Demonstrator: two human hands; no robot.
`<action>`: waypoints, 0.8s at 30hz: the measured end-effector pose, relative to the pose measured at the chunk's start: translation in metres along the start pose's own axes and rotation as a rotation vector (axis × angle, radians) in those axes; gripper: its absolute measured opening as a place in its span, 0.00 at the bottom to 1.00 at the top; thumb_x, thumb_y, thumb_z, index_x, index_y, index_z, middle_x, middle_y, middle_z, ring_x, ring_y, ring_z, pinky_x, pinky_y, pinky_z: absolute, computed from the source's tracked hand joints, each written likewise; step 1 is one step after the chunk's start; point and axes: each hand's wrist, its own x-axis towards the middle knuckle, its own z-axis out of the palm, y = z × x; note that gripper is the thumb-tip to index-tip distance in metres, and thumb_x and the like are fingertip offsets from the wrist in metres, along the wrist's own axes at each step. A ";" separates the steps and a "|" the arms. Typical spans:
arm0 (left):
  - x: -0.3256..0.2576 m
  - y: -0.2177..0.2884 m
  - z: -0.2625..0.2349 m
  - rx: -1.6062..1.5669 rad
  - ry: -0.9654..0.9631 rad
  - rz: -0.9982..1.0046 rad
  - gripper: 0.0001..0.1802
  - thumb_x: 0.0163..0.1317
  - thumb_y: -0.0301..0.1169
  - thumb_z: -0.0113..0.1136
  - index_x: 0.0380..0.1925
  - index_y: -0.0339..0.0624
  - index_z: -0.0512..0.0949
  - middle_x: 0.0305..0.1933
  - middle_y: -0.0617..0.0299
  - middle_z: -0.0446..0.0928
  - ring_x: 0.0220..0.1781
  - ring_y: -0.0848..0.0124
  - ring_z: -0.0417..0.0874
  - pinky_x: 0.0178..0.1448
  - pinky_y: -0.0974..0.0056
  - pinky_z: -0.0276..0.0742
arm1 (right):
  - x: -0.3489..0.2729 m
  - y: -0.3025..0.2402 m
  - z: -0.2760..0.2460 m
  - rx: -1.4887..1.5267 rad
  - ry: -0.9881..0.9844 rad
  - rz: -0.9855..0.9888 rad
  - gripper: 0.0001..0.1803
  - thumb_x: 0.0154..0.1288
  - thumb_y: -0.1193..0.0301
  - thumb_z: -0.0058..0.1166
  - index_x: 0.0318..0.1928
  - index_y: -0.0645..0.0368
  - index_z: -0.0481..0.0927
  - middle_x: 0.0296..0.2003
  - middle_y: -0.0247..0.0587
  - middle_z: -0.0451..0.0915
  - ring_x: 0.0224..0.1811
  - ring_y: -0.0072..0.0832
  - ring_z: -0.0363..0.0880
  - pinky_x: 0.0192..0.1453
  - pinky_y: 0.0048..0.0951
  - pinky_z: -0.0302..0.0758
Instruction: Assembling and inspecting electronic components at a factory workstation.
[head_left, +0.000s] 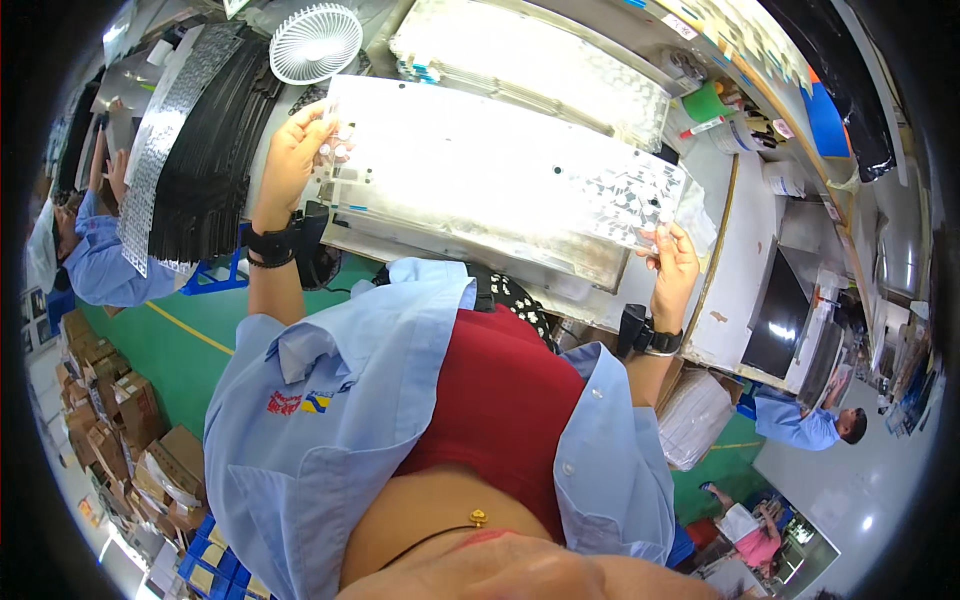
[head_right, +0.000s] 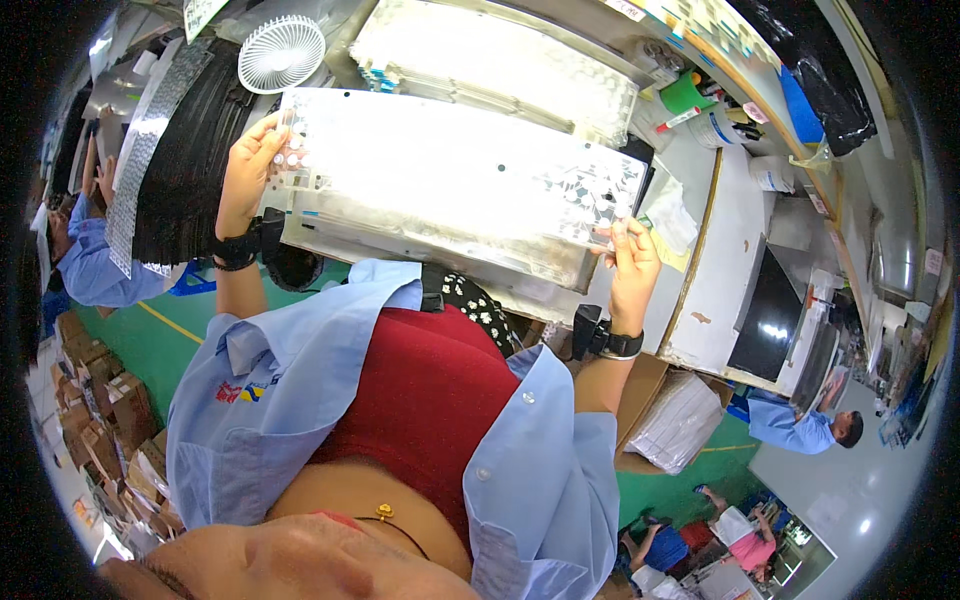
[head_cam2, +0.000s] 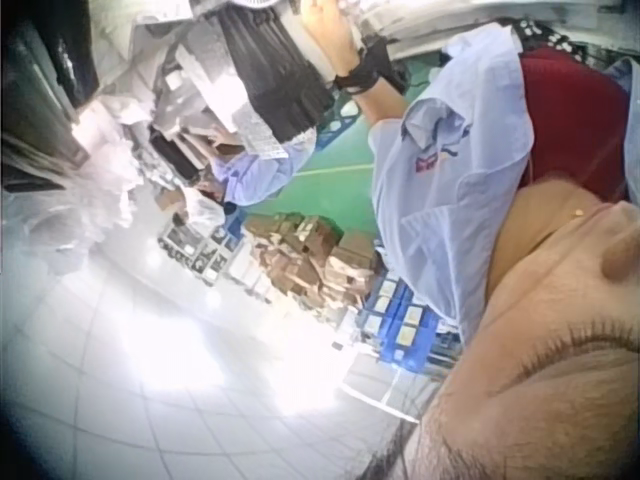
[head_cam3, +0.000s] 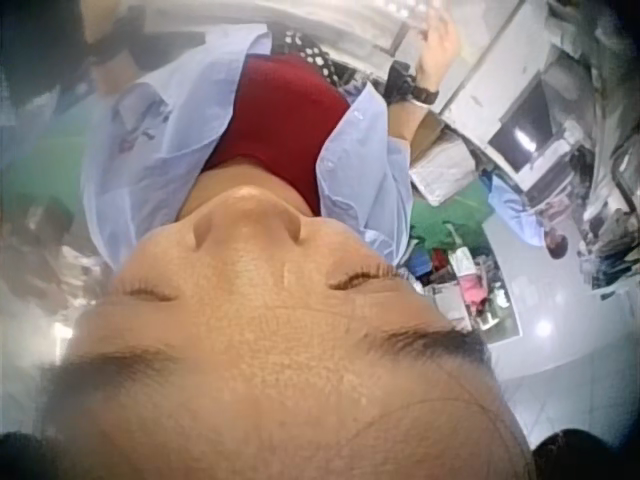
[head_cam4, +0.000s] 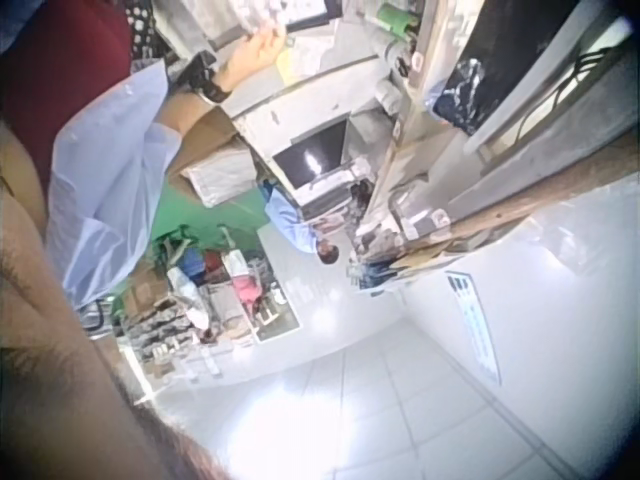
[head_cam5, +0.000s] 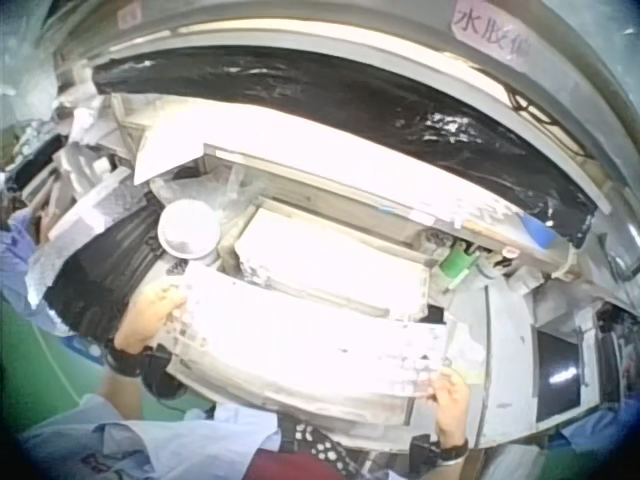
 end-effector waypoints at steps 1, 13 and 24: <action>0.000 0.001 0.001 -0.002 -0.003 0.000 0.16 0.65 0.28 0.48 0.51 0.33 0.70 0.34 0.61 0.78 0.31 0.78 0.80 0.35 0.74 0.78 | -0.001 -0.001 0.001 0.005 0.009 -0.003 0.13 0.66 0.67 0.50 0.46 0.62 0.74 0.32 0.41 0.82 0.25 0.18 0.76 0.26 0.14 0.62; -0.014 -0.038 -0.010 0.055 -0.152 -0.181 0.17 0.66 0.29 0.47 0.53 0.33 0.69 0.38 0.62 0.77 0.33 0.79 0.79 0.37 0.75 0.77 | -0.024 0.000 0.003 -0.460 -0.008 -0.051 0.13 0.61 0.73 0.53 0.46 0.62 0.74 0.34 0.40 0.81 0.30 0.22 0.75 0.36 0.19 0.69; -0.025 -0.065 -0.008 0.113 -0.073 -0.246 0.17 0.66 0.30 0.49 0.53 0.36 0.69 0.35 0.65 0.77 0.33 0.79 0.78 0.35 0.75 0.77 | 0.001 0.023 0.124 -0.954 -0.298 -0.718 0.18 0.55 0.76 0.52 0.48 0.58 0.75 0.25 0.38 0.79 0.28 0.33 0.78 0.34 0.33 0.74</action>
